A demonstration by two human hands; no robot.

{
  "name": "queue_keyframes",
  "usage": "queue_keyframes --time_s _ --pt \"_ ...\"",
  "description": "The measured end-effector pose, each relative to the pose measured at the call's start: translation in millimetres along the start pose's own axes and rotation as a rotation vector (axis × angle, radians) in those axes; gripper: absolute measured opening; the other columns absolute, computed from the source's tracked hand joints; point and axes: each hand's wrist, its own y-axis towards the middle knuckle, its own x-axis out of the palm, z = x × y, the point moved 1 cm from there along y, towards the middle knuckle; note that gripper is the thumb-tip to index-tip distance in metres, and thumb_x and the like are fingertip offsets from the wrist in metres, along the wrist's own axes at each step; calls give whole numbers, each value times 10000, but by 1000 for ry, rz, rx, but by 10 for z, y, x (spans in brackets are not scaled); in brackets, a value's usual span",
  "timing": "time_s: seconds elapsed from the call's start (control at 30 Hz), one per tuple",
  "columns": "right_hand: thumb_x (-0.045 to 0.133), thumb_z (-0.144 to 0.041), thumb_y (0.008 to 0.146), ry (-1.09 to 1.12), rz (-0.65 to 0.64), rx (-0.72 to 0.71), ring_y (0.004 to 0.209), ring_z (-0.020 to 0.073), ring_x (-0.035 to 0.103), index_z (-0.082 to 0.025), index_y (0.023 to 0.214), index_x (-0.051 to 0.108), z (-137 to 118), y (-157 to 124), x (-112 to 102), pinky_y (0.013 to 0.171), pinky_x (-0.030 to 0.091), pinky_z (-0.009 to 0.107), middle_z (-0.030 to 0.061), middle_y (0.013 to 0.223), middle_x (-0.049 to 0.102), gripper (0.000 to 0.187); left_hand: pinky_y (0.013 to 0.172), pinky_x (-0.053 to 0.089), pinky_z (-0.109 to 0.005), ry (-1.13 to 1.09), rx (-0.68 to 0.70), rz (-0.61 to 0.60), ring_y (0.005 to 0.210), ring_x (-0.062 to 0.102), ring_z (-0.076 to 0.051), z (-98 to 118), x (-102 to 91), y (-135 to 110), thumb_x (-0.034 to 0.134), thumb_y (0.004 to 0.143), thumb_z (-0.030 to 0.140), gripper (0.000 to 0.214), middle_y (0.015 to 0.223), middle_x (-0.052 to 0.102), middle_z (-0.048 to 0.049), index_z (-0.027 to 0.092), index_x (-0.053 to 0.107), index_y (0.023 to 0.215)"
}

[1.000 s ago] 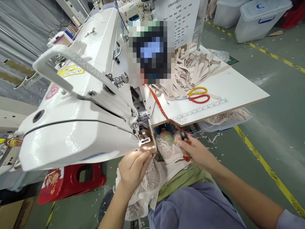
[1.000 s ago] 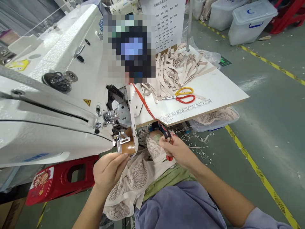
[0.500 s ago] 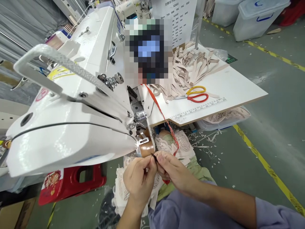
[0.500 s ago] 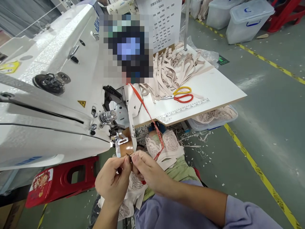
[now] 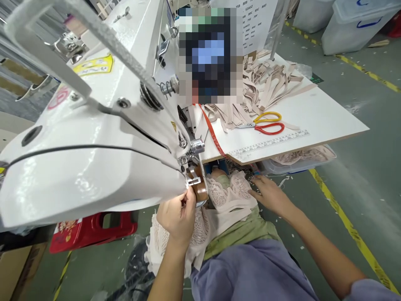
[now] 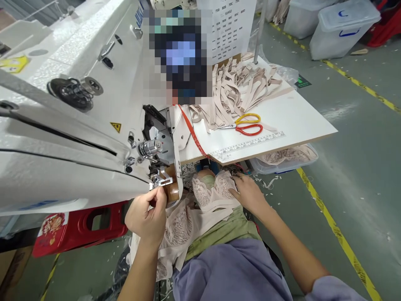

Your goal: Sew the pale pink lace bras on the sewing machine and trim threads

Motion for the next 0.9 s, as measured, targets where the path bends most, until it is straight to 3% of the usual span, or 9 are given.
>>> queue_keyframes --time_s 0.1,0.17,0.47,0.6,0.9 --pt "417 -380 935 -20 -166 35 1230 384 576 -63 1267 611 64 -59 127 1017 491 501 252 1351 575 499 515 344 -252 46 15 -2 501 511 -123 0 -11 2 664 888 266 191 518 584 15 208 692 709" --pt "406 -391 944 3 -201 22 1233 366 583 -78 1280 616 14 -80 149 1019 501 477 231 1375 569 505 511 335 -251 66 19 -13 499 501 -121 6 -19 10 661 887 268 242 511 578 15 204 663 654" --pt "405 -359 930 64 -232 -13 1258 357 562 -69 1286 609 -241 -73 58 1006 512 467 217 1393 558 501 477 230 -266 97 -61 -104 439 381 -96 60 -41 61 623 896 257 326 436 487 37 194 639 577" --pt "414 -353 924 117 -191 -36 1191 335 608 -134 1229 641 -249 -79 70 983 526 456 183 1339 606 439 490 245 -261 103 -53 -86 455 396 -102 63 -42 60 617 889 239 275 447 486 40 199 666 622" --pt "421 -371 932 166 -192 -81 1218 316 594 -151 1224 632 -231 -112 186 1022 503 453 181 1322 606 422 499 238 -275 126 -46 -97 459 389 -116 24 -20 23 615 898 269 255 444 463 36 203 685 662"
